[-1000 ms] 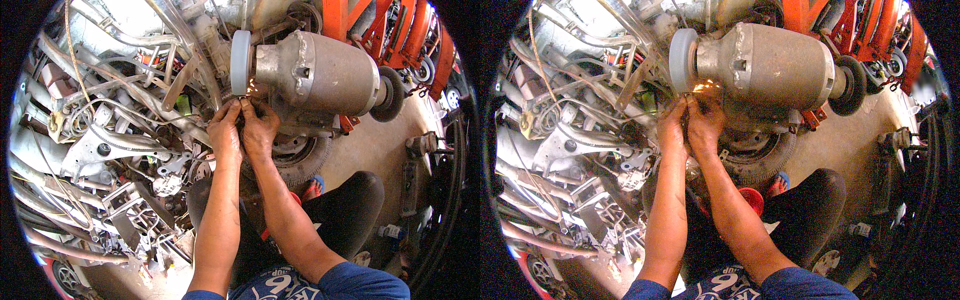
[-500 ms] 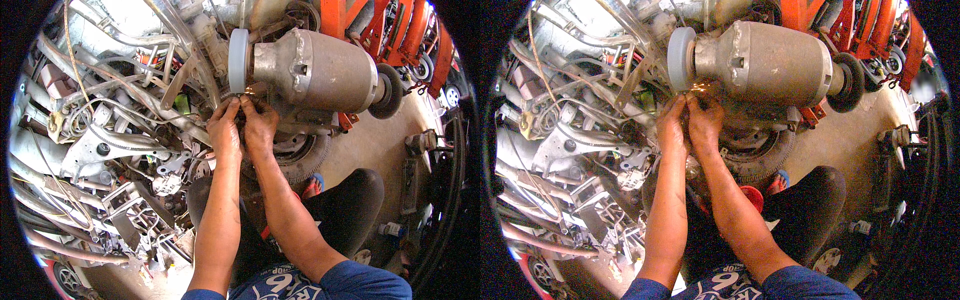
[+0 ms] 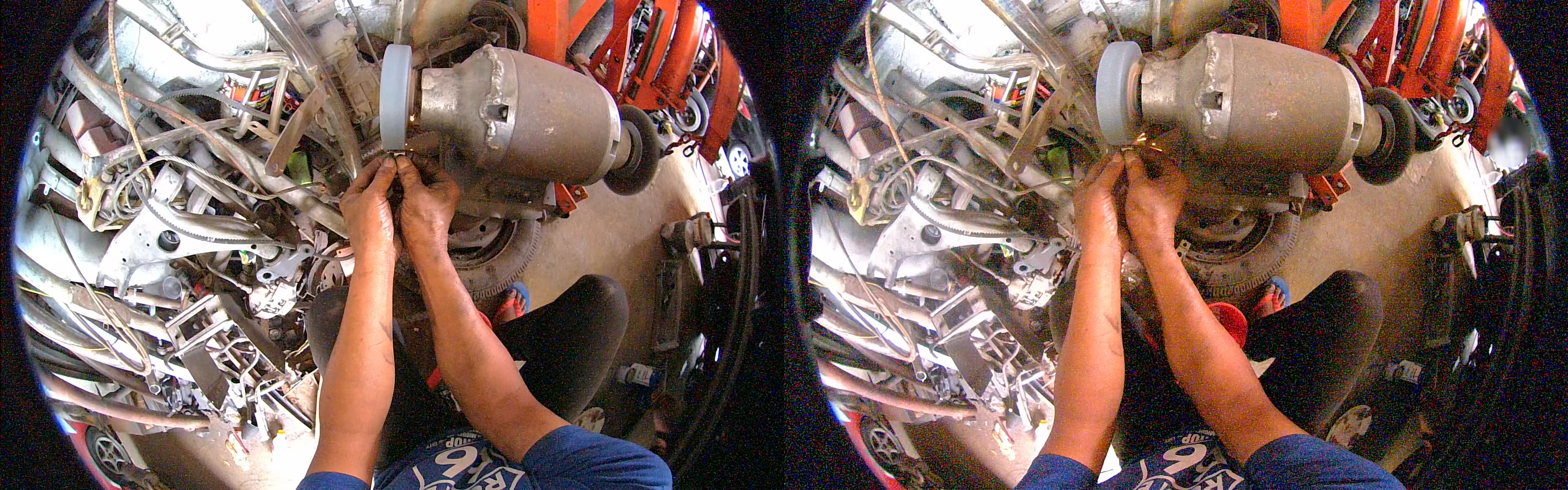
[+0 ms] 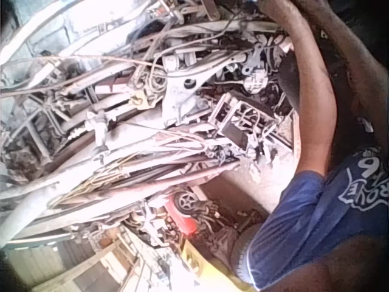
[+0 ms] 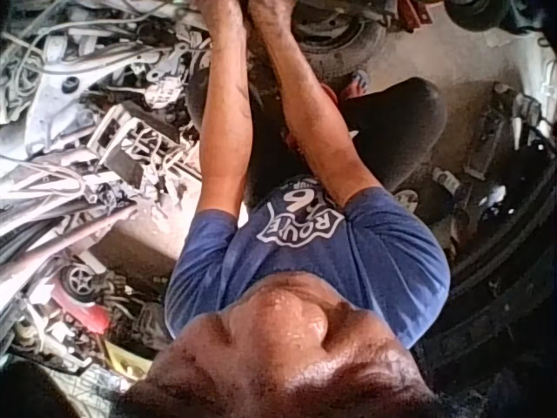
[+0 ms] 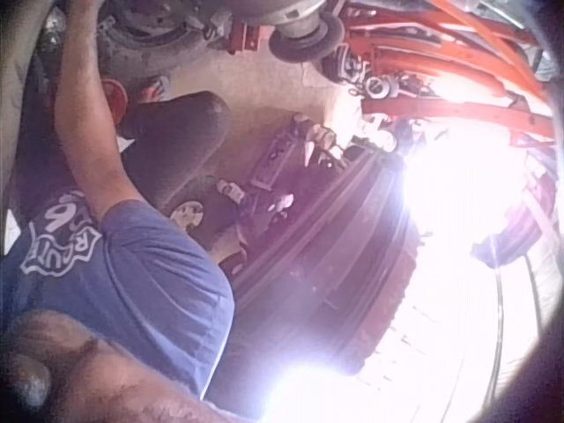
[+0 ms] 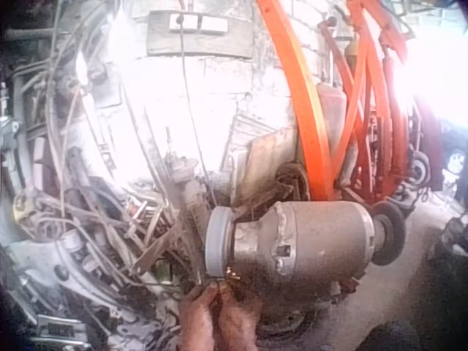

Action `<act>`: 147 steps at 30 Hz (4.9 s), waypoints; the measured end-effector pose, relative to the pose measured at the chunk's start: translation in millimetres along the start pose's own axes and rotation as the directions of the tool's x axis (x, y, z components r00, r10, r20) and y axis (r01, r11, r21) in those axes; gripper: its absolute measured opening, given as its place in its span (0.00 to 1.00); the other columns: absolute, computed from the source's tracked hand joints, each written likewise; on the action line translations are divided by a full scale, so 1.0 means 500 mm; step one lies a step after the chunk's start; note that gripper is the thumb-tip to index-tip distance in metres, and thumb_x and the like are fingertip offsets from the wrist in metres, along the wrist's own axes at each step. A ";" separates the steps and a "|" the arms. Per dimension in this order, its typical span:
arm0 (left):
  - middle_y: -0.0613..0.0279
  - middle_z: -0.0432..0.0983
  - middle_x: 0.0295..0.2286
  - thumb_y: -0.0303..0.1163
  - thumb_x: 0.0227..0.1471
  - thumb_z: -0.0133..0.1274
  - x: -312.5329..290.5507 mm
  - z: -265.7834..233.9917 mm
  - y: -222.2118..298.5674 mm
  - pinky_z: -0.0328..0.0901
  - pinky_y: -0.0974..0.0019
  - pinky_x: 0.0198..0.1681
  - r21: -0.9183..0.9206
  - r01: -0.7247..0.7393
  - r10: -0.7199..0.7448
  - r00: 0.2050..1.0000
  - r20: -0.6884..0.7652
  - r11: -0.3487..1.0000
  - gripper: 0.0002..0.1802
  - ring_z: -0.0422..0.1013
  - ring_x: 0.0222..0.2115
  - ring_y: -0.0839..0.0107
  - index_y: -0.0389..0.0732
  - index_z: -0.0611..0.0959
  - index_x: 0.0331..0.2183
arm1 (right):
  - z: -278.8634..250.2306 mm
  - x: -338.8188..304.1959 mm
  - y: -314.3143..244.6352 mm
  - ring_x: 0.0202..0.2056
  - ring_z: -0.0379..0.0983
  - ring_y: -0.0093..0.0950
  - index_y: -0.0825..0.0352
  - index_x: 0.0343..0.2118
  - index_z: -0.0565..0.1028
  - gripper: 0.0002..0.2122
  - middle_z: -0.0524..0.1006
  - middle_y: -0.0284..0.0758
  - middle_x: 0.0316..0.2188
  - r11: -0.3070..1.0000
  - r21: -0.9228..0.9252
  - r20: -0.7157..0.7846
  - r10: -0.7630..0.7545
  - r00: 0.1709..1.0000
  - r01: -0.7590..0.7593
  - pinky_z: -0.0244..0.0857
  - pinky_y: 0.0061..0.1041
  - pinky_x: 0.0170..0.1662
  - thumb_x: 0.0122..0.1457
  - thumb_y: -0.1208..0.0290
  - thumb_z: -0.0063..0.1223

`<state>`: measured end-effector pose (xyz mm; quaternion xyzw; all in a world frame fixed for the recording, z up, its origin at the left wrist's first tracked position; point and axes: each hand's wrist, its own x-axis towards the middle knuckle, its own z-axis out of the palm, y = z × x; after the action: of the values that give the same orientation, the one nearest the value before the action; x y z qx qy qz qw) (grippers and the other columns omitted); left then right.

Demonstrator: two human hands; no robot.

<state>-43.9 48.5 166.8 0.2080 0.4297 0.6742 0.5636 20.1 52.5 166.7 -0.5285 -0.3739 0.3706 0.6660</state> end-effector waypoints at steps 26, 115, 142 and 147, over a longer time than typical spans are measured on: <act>0.52 0.81 0.44 0.28 0.56 0.61 0.006 -0.003 -0.006 0.65 0.68 0.54 -0.005 -0.010 0.010 1.000 -0.001 1.000 0.20 0.75 0.44 0.68 0.27 0.82 0.48 | -0.005 -0.008 -0.037 0.37 0.79 0.32 0.71 0.38 0.81 0.09 0.84 0.39 0.35 0.997 -0.008 0.041 0.076 0.996 -0.075 0.69 0.31 0.47 0.58 0.72 0.60; 0.68 0.79 0.31 0.31 0.57 0.60 -0.063 -0.040 0.045 0.64 0.72 0.36 0.214 0.064 -0.060 0.998 -0.026 0.975 0.13 0.73 0.32 0.77 0.37 0.84 0.43 | -0.581 -0.357 0.560 0.37 0.80 0.36 0.71 0.39 0.80 0.19 0.83 0.42 0.39 0.040 -0.999 0.021 0.902 0.431 -0.034 0.73 0.36 0.43 0.56 0.58 0.62; 0.53 0.84 0.36 0.26 0.49 0.61 -0.149 -0.021 -0.025 0.73 0.64 0.43 0.663 -0.441 -0.173 0.740 0.650 0.605 0.15 0.81 0.38 0.64 0.37 0.86 0.42 | -0.378 -0.063 0.033 0.31 0.74 0.24 0.64 0.39 0.78 0.09 0.77 0.29 0.29 0.787 0.033 0.408 0.552 0.727 -0.616 0.70 0.27 0.36 0.60 0.66 0.61; 0.56 0.85 0.36 0.30 0.51 0.63 -0.143 -0.017 -0.009 0.72 0.65 0.44 0.652 -0.501 -0.079 0.756 0.650 0.569 0.13 0.80 0.38 0.68 0.38 0.88 0.40 | -0.356 -0.066 0.011 0.31 0.75 0.23 0.67 0.41 0.78 0.10 0.79 0.29 0.31 0.795 0.044 0.407 0.539 0.738 -0.605 0.70 0.26 0.37 0.61 0.67 0.60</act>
<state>-28.1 -21.6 173.0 0.6968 0.4452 0.3684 0.4249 163.2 -51.7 129.0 -0.4773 -0.2788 0.6822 0.4787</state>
